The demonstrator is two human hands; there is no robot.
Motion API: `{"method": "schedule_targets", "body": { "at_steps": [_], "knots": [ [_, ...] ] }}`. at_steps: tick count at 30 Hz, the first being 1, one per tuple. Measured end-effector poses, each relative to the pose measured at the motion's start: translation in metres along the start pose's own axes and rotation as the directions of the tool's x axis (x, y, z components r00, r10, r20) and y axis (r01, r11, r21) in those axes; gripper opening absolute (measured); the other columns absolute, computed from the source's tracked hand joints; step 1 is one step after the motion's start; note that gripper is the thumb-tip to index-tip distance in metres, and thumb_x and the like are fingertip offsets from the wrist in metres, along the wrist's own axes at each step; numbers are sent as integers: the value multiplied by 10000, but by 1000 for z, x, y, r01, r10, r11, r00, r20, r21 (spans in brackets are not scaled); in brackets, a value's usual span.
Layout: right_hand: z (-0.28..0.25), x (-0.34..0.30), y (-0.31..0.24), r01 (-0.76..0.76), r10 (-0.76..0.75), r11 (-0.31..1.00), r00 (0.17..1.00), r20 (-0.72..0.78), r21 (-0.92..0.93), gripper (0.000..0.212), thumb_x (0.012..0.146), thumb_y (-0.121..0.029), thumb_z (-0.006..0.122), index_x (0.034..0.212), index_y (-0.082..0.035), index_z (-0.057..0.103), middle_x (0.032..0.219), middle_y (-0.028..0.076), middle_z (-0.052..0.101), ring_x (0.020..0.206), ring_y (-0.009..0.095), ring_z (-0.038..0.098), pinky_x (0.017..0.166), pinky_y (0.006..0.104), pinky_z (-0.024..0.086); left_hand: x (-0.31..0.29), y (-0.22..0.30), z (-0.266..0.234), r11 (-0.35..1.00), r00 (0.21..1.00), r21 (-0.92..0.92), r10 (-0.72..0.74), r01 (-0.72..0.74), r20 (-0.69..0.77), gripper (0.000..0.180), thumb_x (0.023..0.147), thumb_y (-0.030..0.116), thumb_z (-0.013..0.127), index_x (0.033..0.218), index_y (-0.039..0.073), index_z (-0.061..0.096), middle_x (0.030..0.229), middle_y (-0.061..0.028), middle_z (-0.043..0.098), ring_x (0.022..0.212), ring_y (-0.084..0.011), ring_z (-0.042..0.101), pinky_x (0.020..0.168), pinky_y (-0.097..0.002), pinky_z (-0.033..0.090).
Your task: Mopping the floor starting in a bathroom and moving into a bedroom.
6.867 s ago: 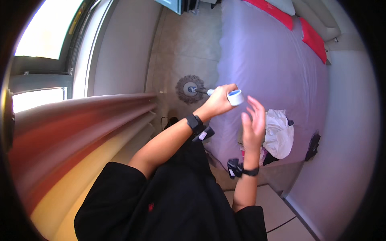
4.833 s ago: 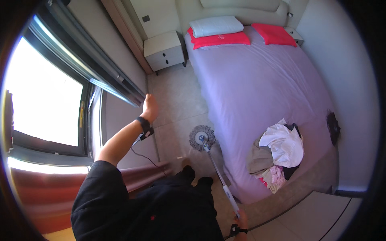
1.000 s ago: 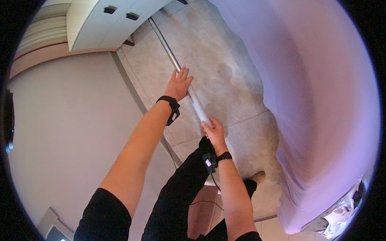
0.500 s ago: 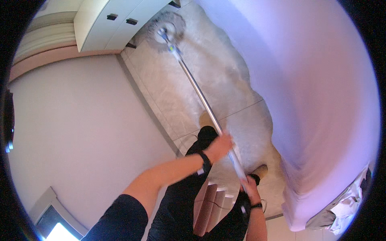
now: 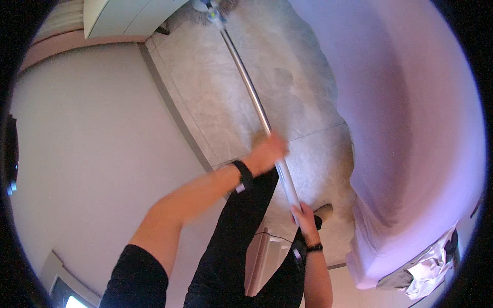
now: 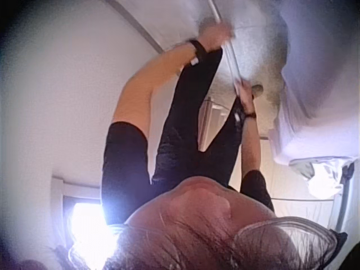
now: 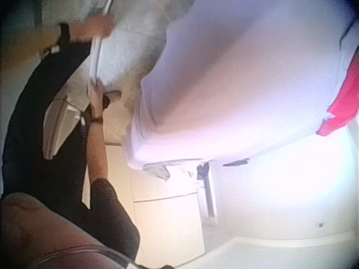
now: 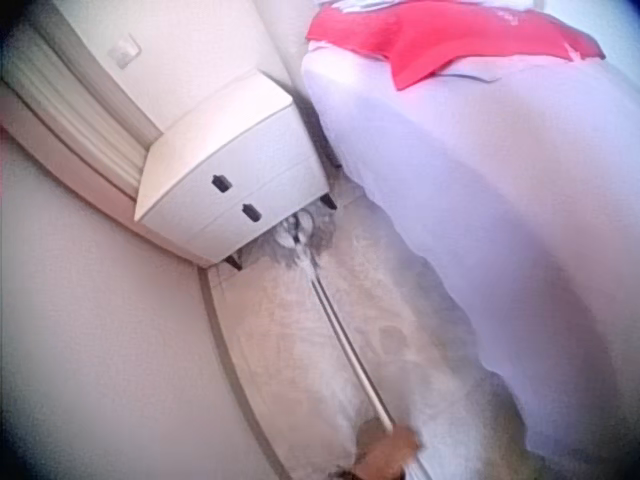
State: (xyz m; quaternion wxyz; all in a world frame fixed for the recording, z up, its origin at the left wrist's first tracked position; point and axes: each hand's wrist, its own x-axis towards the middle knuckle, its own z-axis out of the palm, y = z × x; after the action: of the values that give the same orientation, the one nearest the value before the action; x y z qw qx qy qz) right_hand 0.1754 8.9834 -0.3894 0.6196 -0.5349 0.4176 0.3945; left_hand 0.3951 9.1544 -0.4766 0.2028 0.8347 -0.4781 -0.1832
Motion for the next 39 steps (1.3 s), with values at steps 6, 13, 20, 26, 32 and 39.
{"method": "schedule_targets", "body": {
  "at_steps": [6, 13, 20, 26, 32, 39],
  "knots": [
    [142, 135, -157, 180, -208, 962, 971, 123, 203, 261, 858, -284, 604, 926, -34, 572, 634, -10, 509, 535, 74, 475, 460, 224, 372, -9, -208, -85, 797, 884, 440, -468, 414, 15, 243, 840, 132, 505, 1072, 137, 577, 1245, -130, 500, 1259, -273, 380, 1035, -516, 265],
    [204, 134, -102, 183, -204, 973, 966, 157, 142, 328, 844, -312, 623, 979, -15, 588, 670, -26, 513, 588, 59, 447, 518, 231, 376, -37, -211, -106, 579, 749, 685, -658, 443, 71, 294, 857, 197, 501, 1147, 201, 554, 1410, -41, 343, 1352, -283, 215, 1050, -510, 221],
    [141, 43, -25, 59, -76, 994, 979, 190, 96, 325, 851, -322, 611, 1005, -38, 582, 650, -27, 506, 542, 79, 464, 468, 229, 374, -92, -102, -48, 673, 788, 555, -614, 489, 49, 273, 832, 189, 509, 1093, 143, 574, 1398, -96, 360, 1338, -371, 209, 1062, -528, 199],
    [5, -61, 3, -19, 20, 1000, 992, 128, -10, 294, 857, -319, 603, 914, -34, 566, 595, -37, 466, 488, 61, 418, 445, 231, 339, -51, 40, -30, 824, 848, 233, -531, 517, -5, 270, 785, 112, 515, 1046, 63, 563, 1323, -172, 410, 1338, -364, 209, 1078, -533, 134],
    [-95, -233, 31, -78, 78, 997, 997, -2, -6, 240, 853, -263, 604, 814, -34, 544, 574, -21, 482, 430, 68, 411, 383, 238, 321, -33, 208, -24, 938, 937, -11, -348, 347, -26, 180, 721, 86, 553, 894, 41, 564, 1134, -226, 477, 1226, -417, 340, 1054, -553, 163],
    [-138, -431, 94, -373, 385, 923, 899, -208, 95, 212, 844, -266, 534, 738, -82, 533, 535, -36, 432, 431, 74, 376, 388, 229, 298, -13, 405, -46, 821, 968, -518, -162, 239, 190, 133, 685, 20, 596, 795, 93, 577, 1252, -151, 423, 1297, -339, 270, 1074, -572, 94]
  ]
}}
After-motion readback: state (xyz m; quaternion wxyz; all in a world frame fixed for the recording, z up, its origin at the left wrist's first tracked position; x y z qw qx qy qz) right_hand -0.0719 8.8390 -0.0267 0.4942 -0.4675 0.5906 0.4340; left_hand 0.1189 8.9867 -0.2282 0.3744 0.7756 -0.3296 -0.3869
